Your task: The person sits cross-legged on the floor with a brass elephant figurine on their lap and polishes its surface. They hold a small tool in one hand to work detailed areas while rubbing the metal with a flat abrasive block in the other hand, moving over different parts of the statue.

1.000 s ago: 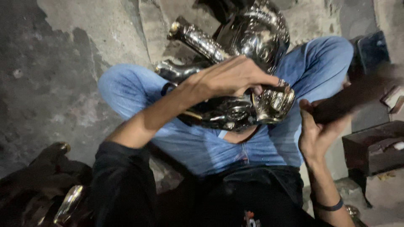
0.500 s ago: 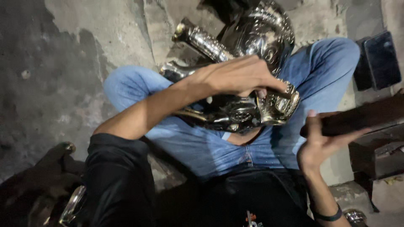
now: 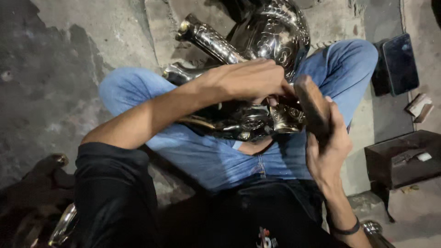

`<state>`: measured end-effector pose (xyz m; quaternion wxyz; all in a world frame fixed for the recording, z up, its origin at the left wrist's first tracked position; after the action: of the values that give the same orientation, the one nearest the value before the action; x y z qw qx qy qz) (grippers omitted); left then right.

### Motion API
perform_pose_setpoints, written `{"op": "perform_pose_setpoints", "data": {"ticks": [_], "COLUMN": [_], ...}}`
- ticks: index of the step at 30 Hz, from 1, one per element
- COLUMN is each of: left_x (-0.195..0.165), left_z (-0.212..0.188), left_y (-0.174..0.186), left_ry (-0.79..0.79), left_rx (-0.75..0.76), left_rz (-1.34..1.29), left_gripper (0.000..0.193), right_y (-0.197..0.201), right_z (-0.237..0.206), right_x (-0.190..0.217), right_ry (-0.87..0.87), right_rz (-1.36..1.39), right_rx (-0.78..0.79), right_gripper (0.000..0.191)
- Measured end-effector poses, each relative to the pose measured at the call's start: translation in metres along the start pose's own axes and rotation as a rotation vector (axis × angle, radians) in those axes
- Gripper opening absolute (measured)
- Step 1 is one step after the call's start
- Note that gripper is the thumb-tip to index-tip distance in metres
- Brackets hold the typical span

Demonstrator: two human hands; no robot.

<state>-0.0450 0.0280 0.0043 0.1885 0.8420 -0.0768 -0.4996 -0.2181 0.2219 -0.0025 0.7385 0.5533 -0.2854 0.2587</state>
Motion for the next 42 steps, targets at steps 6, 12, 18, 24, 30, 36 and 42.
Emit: {"op": "perform_pose_setpoints", "data": {"ticks": [6,12,18,24,30,36,42], "left_x": [-0.009,0.008,0.018,-0.002,-0.015,-0.011,-0.003], "left_z": [-0.005,-0.039,-0.045,-0.061,-0.058,-0.042,-0.036], "left_y": [0.002,0.007,-0.058,-0.068,-0.077,-0.095,-0.100], "left_ry": [-0.029,-0.639,-0.305,-0.087,0.076,0.142,0.062], "left_rx": [0.009,-0.787,-1.069,-1.303,-1.384,-1.424,-1.465], "left_rz": [-0.041,0.130,-0.351,-0.286,-0.356,-0.578,-0.647], "left_gripper": [0.033,0.019,0.012,0.016,0.007,0.012,0.016], "right_y": [0.003,0.014,0.026,0.032,0.036,0.053,0.053], "right_z": [0.011,0.029,0.056,0.077,0.114,0.145,0.166], "right_x": [0.008,-0.003,0.000,0.006,0.020,0.048,0.080], "right_ry": [-0.119,-0.381,-0.283,-0.238,0.019,0.342,0.515], "right_rz": [0.073,0.358,0.465,0.493,0.195,-0.163,-0.576], "right_rx": [0.046,-0.071,0.011,0.037,0.193,0.317,0.415], "right_gripper": [0.069,0.063,0.051,0.056,0.038,0.056,0.051]}}
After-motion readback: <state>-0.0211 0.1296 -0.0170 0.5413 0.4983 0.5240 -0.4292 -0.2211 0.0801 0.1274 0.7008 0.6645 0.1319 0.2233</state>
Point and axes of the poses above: each hand's wrist, its own z-axis towards the middle knuckle, its own y-axis out of the back of the hand, x = y × z, the point moved 3 cm from there along z, towards the middle knuckle, and after that the axes turned 4 degrees about x, right-handed, at the moved point
